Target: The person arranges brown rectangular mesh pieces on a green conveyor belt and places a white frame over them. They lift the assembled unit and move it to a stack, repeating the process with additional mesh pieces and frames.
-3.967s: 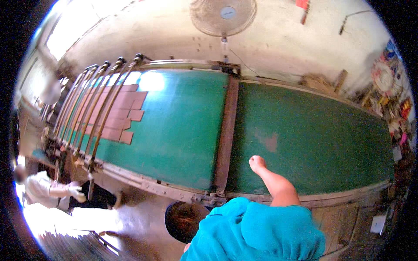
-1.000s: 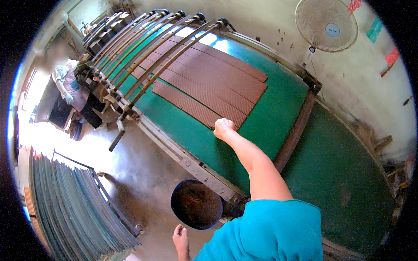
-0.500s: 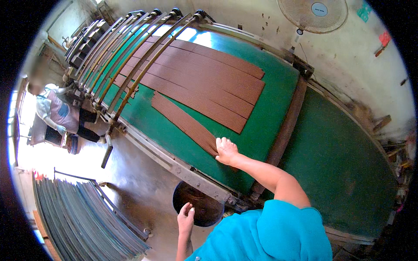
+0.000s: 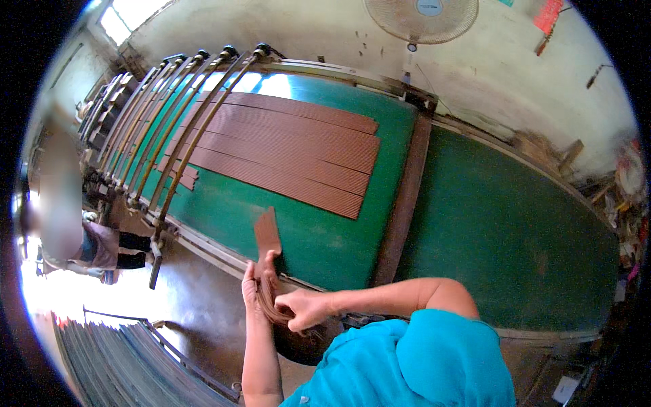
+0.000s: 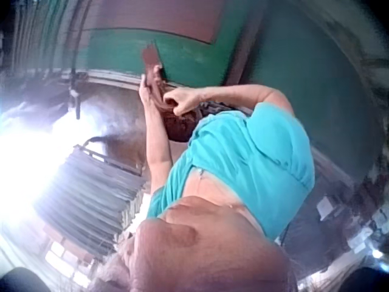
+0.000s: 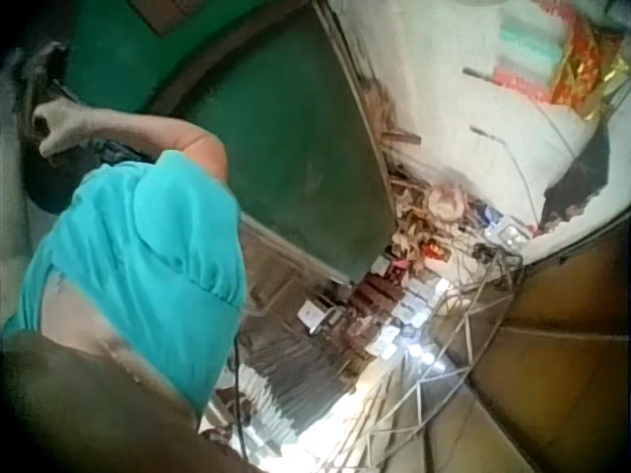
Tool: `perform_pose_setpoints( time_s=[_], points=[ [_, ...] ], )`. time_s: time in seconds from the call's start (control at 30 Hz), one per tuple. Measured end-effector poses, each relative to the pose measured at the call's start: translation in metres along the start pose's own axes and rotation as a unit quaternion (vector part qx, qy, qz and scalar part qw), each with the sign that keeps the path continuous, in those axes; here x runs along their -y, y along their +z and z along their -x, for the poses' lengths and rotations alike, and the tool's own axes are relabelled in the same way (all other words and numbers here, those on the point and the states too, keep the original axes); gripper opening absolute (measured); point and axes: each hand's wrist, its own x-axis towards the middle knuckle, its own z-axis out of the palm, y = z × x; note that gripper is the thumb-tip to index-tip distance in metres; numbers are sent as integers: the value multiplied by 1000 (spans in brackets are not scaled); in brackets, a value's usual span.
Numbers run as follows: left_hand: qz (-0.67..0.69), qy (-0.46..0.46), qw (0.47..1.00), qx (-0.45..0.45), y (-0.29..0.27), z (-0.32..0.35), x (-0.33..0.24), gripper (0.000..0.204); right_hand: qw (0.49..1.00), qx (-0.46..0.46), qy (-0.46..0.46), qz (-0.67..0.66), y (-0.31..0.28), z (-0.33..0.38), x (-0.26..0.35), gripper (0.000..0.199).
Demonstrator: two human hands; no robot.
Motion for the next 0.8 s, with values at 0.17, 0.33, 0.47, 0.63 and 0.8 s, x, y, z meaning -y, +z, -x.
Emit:
perform_pose_setpoints(
  time_s=[0.17,0.33,0.47,0.63,0.8],
  points=[
    [-168,168,967,93,9,104,-24,39,988,0,-147,52,47,1,11,30],
    [-328,396,857,32,-14,230,-22,48,962,33,-270,31,115,-23,15,29],
    [-414,401,812,-91,-53,238,-16,42,958,100,-257,81,157,-48,-22,23],
    [-647,111,679,-328,-230,176,-2,40,961,76,-168,205,128,-54,-69,6],
    [-612,13,689,-388,-261,180,43,54,942,-39,-22,332,16,-77,-82,10]
  ],
)
